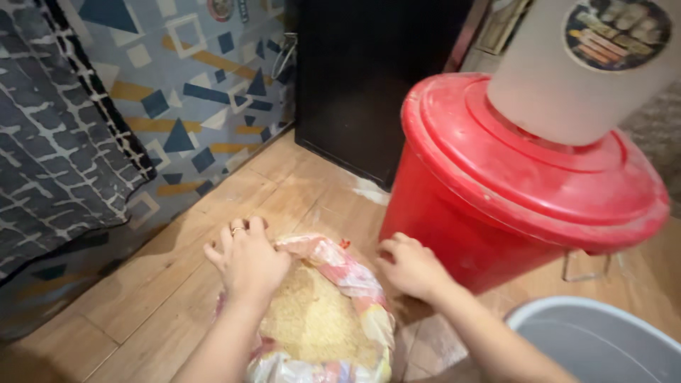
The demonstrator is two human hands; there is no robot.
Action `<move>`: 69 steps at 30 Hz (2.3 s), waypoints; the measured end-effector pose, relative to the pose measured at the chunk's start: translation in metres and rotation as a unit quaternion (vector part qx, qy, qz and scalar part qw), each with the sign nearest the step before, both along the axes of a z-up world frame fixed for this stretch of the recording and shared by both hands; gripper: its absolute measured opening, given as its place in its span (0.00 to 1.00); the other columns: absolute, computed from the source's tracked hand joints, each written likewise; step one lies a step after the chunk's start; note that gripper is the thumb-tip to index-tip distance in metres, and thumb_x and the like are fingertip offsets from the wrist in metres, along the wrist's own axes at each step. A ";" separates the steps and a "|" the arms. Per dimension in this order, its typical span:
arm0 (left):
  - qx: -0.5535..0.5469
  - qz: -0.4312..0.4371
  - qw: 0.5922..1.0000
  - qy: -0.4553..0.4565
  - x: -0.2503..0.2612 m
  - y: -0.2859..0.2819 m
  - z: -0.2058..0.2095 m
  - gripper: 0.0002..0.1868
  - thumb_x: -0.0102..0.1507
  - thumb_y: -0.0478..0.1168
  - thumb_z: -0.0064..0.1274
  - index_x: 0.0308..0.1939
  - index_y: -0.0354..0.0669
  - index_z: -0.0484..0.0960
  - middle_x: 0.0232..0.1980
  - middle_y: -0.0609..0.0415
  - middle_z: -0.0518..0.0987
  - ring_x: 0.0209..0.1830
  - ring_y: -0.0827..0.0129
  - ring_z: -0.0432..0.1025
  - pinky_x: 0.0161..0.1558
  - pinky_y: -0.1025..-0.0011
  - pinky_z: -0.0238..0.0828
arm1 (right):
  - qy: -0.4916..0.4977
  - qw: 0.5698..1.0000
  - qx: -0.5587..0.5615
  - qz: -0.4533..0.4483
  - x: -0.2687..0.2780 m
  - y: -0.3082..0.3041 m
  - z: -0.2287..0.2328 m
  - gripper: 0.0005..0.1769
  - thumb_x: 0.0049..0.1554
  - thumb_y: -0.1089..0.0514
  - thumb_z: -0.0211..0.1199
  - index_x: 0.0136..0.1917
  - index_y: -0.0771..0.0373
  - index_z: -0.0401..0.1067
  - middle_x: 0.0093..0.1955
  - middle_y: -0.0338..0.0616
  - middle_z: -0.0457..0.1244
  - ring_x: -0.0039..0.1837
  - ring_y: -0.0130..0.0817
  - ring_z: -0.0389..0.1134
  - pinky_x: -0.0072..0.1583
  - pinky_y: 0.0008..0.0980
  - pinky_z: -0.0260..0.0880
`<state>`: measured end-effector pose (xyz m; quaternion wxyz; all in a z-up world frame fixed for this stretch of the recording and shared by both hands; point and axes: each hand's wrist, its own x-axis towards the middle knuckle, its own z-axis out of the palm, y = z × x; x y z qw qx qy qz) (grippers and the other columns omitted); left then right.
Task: The person opens a white bucket, removes the lid, and uses a purple cup to scoop rice from a plastic bag into the bucket. The person repeatedly scoops and pours rice into the bucket until the clip ends.
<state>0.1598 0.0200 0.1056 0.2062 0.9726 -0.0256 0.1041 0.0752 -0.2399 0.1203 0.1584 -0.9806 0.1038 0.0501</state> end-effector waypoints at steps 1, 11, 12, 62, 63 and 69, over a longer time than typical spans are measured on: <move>-0.017 -0.011 1.000 -0.010 -0.008 -0.004 0.005 0.25 0.52 0.47 0.59 0.53 0.51 0.79 0.61 0.49 0.74 0.69 0.57 0.62 0.69 0.40 0.44 | 0.012 1.000 -0.005 0.008 -0.014 -0.011 0.009 0.16 0.56 0.49 0.57 0.56 0.48 0.78 0.62 0.40 0.66 0.68 0.43 0.66 0.66 0.46 0.68; -0.097 -0.124 0.986 0.061 -0.100 -0.063 0.029 0.24 0.52 0.45 0.61 0.53 0.54 0.78 0.62 0.48 0.72 0.68 0.52 0.60 0.64 0.43 0.48 | 0.260 0.937 -0.195 0.125 -0.145 -0.091 0.074 0.27 0.48 0.58 0.71 0.60 0.41 0.72 0.64 0.28 0.63 0.73 0.37 0.58 0.70 0.61 0.52; -0.103 -0.141 0.981 0.080 -0.109 -0.067 0.031 0.24 0.53 0.45 0.60 0.53 0.55 0.78 0.62 0.49 0.72 0.68 0.53 0.60 0.65 0.45 0.50 | 0.211 0.950 -0.194 0.127 -0.148 -0.087 0.072 0.20 0.50 0.55 0.69 0.56 0.43 0.74 0.59 0.29 0.66 0.69 0.37 0.62 0.68 0.56 0.57; -0.085 -0.343 0.936 -0.005 -0.188 -0.102 0.006 0.46 0.49 0.33 0.53 0.74 0.43 0.62 0.69 0.44 0.70 0.75 0.56 0.58 0.72 0.44 0.35 | 0.298 0.928 -0.013 -0.225 -0.189 -0.097 -0.283 0.59 0.43 0.34 0.78 0.76 0.54 0.50 0.73 0.49 0.55 0.76 0.50 0.57 0.74 0.48 0.61; -0.087 -0.341 0.936 -0.002 -0.189 -0.102 0.006 0.46 0.49 0.33 0.53 0.74 0.43 0.62 0.69 0.44 0.70 0.75 0.56 0.58 0.72 0.44 0.35 | 0.311 0.923 -0.013 -0.226 -0.187 -0.098 -0.275 0.59 0.42 0.33 0.77 0.76 0.54 0.52 0.73 0.49 0.55 0.76 0.52 0.57 0.73 0.49 0.62; -0.082 -0.324 0.943 -0.011 -0.194 -0.100 0.011 0.43 0.52 0.34 0.53 0.74 0.45 0.65 0.68 0.45 0.71 0.74 0.54 0.58 0.70 0.50 0.39 | 0.262 0.945 0.003 -0.197 -0.177 -0.112 -0.224 0.63 0.38 0.39 0.80 0.76 0.61 0.50 0.74 0.62 0.50 0.69 0.56 0.65 0.69 0.40 0.70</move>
